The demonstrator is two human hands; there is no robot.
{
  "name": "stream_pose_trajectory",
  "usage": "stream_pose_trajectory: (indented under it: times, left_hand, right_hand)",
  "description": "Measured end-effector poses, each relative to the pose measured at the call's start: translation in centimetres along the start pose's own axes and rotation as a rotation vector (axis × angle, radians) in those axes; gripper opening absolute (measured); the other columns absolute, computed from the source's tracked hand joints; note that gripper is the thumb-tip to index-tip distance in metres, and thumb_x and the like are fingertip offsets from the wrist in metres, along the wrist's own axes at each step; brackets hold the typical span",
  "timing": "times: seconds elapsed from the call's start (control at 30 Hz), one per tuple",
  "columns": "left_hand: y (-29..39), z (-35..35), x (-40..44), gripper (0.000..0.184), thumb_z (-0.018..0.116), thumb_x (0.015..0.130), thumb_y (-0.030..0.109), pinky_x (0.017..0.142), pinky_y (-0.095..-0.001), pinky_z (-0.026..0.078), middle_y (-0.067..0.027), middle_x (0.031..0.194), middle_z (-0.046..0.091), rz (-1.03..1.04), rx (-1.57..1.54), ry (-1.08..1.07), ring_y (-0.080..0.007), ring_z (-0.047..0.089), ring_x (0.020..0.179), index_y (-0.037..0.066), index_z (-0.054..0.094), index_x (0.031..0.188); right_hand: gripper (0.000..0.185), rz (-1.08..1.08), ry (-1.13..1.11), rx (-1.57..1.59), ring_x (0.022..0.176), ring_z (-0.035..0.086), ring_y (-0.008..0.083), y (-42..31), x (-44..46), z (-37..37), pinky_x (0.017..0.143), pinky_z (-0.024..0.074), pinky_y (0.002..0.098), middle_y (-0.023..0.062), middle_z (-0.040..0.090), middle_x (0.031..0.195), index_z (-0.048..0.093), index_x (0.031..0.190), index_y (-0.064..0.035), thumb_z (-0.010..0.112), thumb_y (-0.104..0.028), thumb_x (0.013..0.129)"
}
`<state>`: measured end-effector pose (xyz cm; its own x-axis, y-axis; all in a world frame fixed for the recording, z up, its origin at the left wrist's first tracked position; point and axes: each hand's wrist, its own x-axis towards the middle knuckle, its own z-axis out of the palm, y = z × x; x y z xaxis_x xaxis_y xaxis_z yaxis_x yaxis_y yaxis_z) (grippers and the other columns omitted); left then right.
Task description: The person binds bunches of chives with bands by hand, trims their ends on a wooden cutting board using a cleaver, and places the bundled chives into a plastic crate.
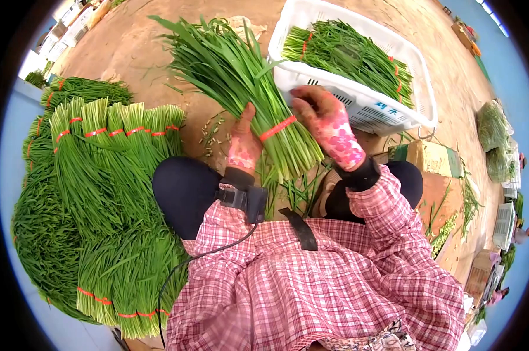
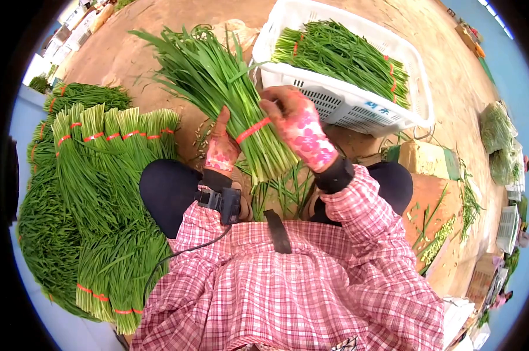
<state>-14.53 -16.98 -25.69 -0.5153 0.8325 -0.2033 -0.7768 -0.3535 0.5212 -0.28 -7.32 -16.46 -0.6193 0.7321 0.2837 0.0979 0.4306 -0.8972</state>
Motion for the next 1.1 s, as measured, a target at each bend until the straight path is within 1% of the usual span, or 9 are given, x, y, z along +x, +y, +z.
stream_pose_trajectory:
  times: [0.17, 0.3, 0.4, 0.47, 0.6, 0.67, 0.73, 0.8, 1.1]
  left_hand:
    - [-2.0, -1.0, 0.4, 0.042, 0.071, 0.09, 0.028, 0.082, -0.0335, 0.054, -0.0071, 0.111, 0.065, 0.068, 0.135, 0.134, -0.0184, 0.063, 0.096, 0.001, 0.06, 0.121]
    - [-1.4, -0.6, -0.3, 0.049, 0.069, 0.091, 0.033, 0.085, -0.0361, 0.054, -0.0085, 0.117, 0.064, 0.065, 0.129, 0.109, -0.0203, 0.063, 0.1, 0.001, 0.056, 0.127]
    - [-0.9, 0.0, -1.1, 0.06, 0.069, 0.091, 0.041, 0.093, -0.0398, 0.052, -0.0102, 0.122, 0.063, 0.073, 0.105, -0.034, -0.0225, 0.063, 0.107, 0.001, 0.052, 0.132]
    - [-0.4, 0.0, -1.3, 0.071, 0.069, 0.088, 0.05, 0.1, -0.0457, 0.048, -0.0135, 0.126, 0.062, -0.004, 0.051, -0.129, -0.0284, 0.061, 0.113, 0.001, 0.049, 0.135]
    - [2.0, 0.8, -1.9, 0.083, 0.06, 0.087, 0.063, 0.104, -0.0502, 0.046, -0.0236, 0.132, 0.058, -0.261, -0.066, -0.274, -0.0369, 0.059, 0.119, 0.0, 0.046, 0.138]
    - [1.3, 0.0, -0.9, 0.079, 0.061, 0.088, 0.059, 0.104, -0.0499, 0.046, -0.0223, 0.133, 0.057, -0.182, -0.141, -0.293, -0.0351, 0.058, 0.119, 0.001, 0.046, 0.138]
    - [1.6, 1.2, -1.8, 0.075, 0.063, 0.088, 0.056, 0.101, -0.047, 0.048, -0.017, 0.13, 0.06, -0.07, -0.063, -0.193, -0.0304, 0.06, 0.117, 0.002, 0.048, 0.137]
    - [1.8, 1.3, -1.7, 0.07, 0.065, 0.088, 0.052, 0.099, -0.0449, 0.05, -0.0127, 0.128, 0.062, 0.015, -0.038, -0.112, -0.0272, 0.061, 0.115, 0.003, 0.049, 0.135]
    - [1.4, -1.2, -0.7, 0.055, 0.067, 0.091, 0.035, 0.103, -0.0421, 0.046, -0.0089, 0.128, 0.061, 0.164, -0.04, -0.213, -0.0241, 0.059, 0.116, 0.005, 0.051, 0.134]
  right_hand:
    - [0.026, -0.074, 0.016, -0.554, 0.079, 0.066, 0.0268, -0.4, 2.1, 4.1, 0.072, 0.0525, 0.0332, 0.0119, 0.068, 0.09, 0.069, 0.104, -0.0019, 0.076, -0.013, 0.081]
    - [0.025, -0.205, 0.165, -0.2, 0.08, 0.065, 0.0168, 0.3, 1.1, 4.2, 0.071, 0.0512, 0.028, 0.0076, 0.069, 0.091, 0.067, 0.106, -0.002, 0.073, -0.006, 0.082]
    - [0.017, 0.127, 0.001, 0.463, 0.079, 0.063, 0.0132, 0.2, -0.3, 3.4, 0.071, 0.0504, 0.0254, 0.0059, 0.069, 0.092, 0.066, 0.103, 0.0013, 0.068, 0.0, 0.086]
    - [0.008, 0.332, -0.221, 0.371, 0.082, 0.063, 0.0117, -2.8, -2.2, 0.8, 0.076, 0.0493, 0.0225, 0.0074, 0.069, 0.09, 0.063, 0.097, 0.0032, 0.061, 0.005, 0.089]
    - [0.03, 0.295, -1.101, 0.12, 0.087, 0.066, 0.0173, -4.5, -5.1, -4.9, 0.079, 0.0538, 0.0323, 0.0098, 0.071, 0.095, 0.068, 0.104, 0.0016, 0.08, -0.006, 0.078]
    - [0.03, -0.036, -0.762, -0.08, 0.086, 0.068, 0.0181, -5.8, -4.7, -4.7, 0.074, 0.0541, 0.0338, 0.0114, 0.072, 0.094, 0.071, 0.106, -0.0009, 0.081, -0.009, 0.078]
    - [0.023, 0.208, -0.407, -0.242, 0.076, 0.069, 0.0163, -6.8, -3.4, -2.5, 0.067, 0.0535, 0.0325, 0.0124, 0.073, 0.087, 0.071, 0.106, -0.0009, 0.074, -0.009, 0.084]
    - [0.019, -0.18, -0.198, -0.463, 0.07, 0.069, 0.0233, -4.9, -2.3, -0.7, 0.064, 0.053, 0.0337, 0.0133, 0.072, 0.085, 0.072, 0.104, -0.006, 0.07, -0.013, 0.087]
    - [0.011, -0.48, -0.215, -0.732, 0.074, 0.067, 0.0295, -3.9, 0.7, 1.9, 0.063, 0.0513, 0.0407, 0.0075, 0.066, 0.087, 0.071, 0.094, -0.0123, 0.069, -0.018, 0.084]
